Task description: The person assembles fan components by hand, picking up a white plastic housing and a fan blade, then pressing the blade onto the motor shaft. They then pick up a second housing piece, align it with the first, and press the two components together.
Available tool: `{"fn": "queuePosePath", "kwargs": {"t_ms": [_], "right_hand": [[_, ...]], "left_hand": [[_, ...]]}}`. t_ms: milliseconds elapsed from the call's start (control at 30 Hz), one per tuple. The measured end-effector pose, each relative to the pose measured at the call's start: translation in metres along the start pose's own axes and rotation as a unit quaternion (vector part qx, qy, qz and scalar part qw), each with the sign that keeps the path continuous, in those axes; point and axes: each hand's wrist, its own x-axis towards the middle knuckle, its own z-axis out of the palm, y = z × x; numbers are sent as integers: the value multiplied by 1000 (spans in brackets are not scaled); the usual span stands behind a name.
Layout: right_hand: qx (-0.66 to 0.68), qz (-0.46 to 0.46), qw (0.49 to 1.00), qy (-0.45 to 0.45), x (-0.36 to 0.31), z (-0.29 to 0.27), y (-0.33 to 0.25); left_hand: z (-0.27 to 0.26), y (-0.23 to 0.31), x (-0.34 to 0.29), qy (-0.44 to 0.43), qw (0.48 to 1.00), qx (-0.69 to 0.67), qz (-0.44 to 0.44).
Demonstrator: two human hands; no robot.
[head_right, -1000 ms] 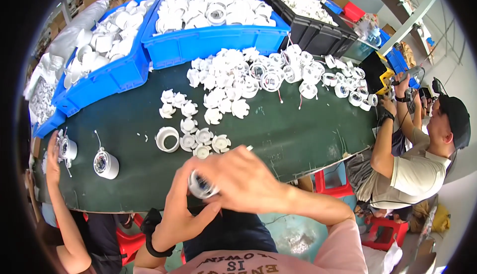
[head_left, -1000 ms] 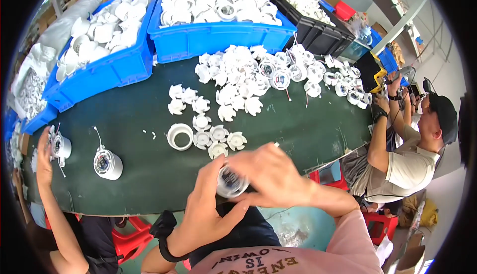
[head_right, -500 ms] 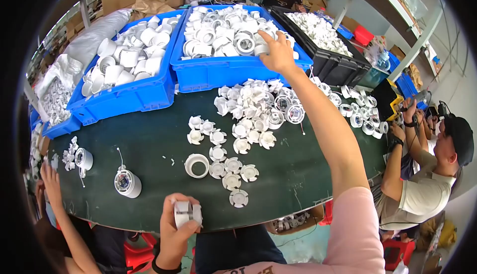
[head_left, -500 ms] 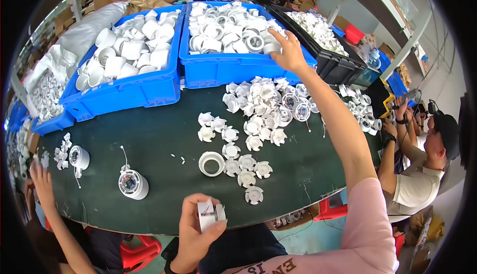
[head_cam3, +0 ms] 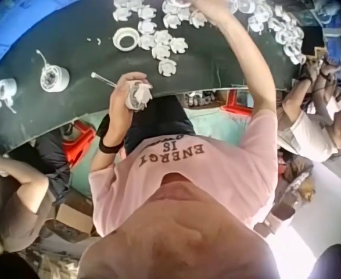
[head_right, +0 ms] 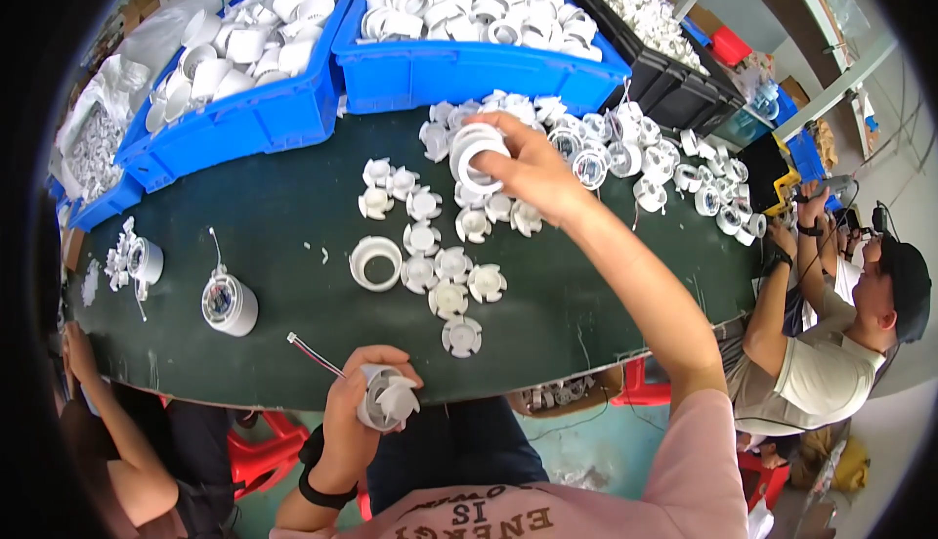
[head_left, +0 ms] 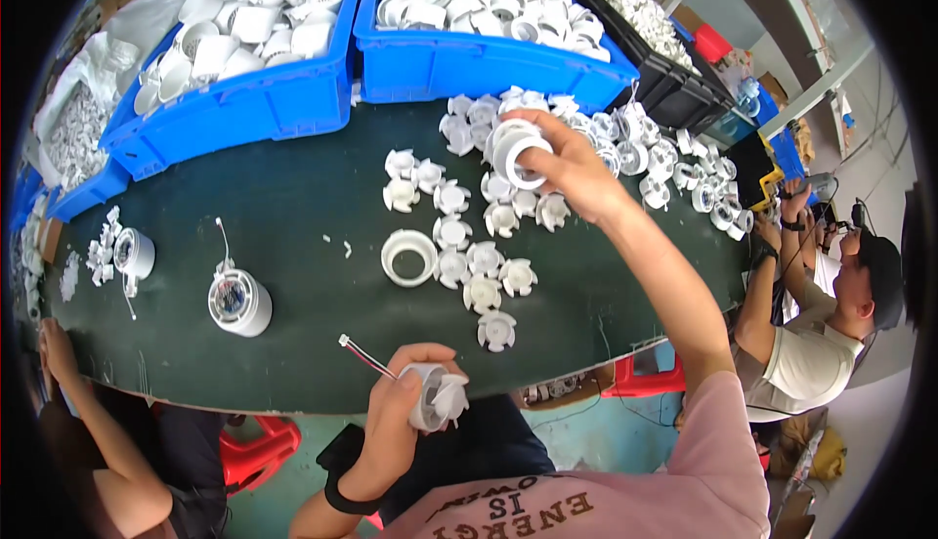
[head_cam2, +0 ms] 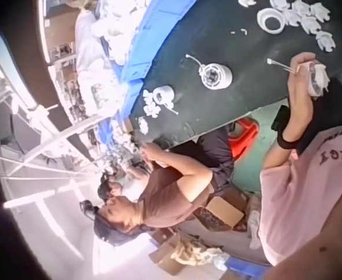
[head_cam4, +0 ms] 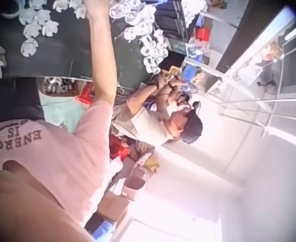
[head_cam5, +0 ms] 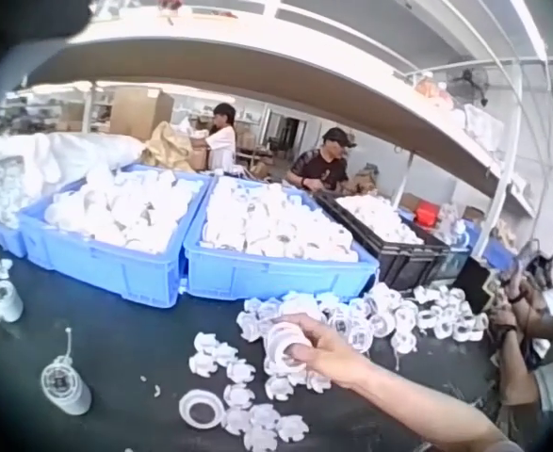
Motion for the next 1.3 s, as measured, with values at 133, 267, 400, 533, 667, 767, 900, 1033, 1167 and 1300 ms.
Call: {"fn": "queuePosePath", "kwargs": {"t_ms": [133,267,400,533,667,767,900,1033,1167,1300], "right_hand": [[-198,-39,979,-10,-23,-2,37],[-331,-166,926,75,-39,2,49],[-20,10,995,-98,-92,23,-4],[92,68,970,-213,-139,50,-7],[166,47,981,-83,-170,67,6],[-165,-218,961,-35,-184,56,8],[-301,-301,904,-17,-194,56,11],[-31,-94,995,21,-211,50,22],[12,-98,995,-31,-224,64,21],[-41,-153,987,6,-221,75,25]], "left_hand": [[8,-7,-4,-26,1000,-3,10],[6,-8,-6,-41,999,26,-13],[22,-12,-10,-13,999,28,44],[41,-16,-2,-81,970,101,205],[46,-21,-9,-26,987,68,145],[38,-8,-8,-37,999,33,8],[44,-15,-13,-93,994,52,7],[49,-13,-8,54,993,94,45],[43,-17,-2,22,961,257,98],[48,-23,-3,-12,945,259,200]]}}
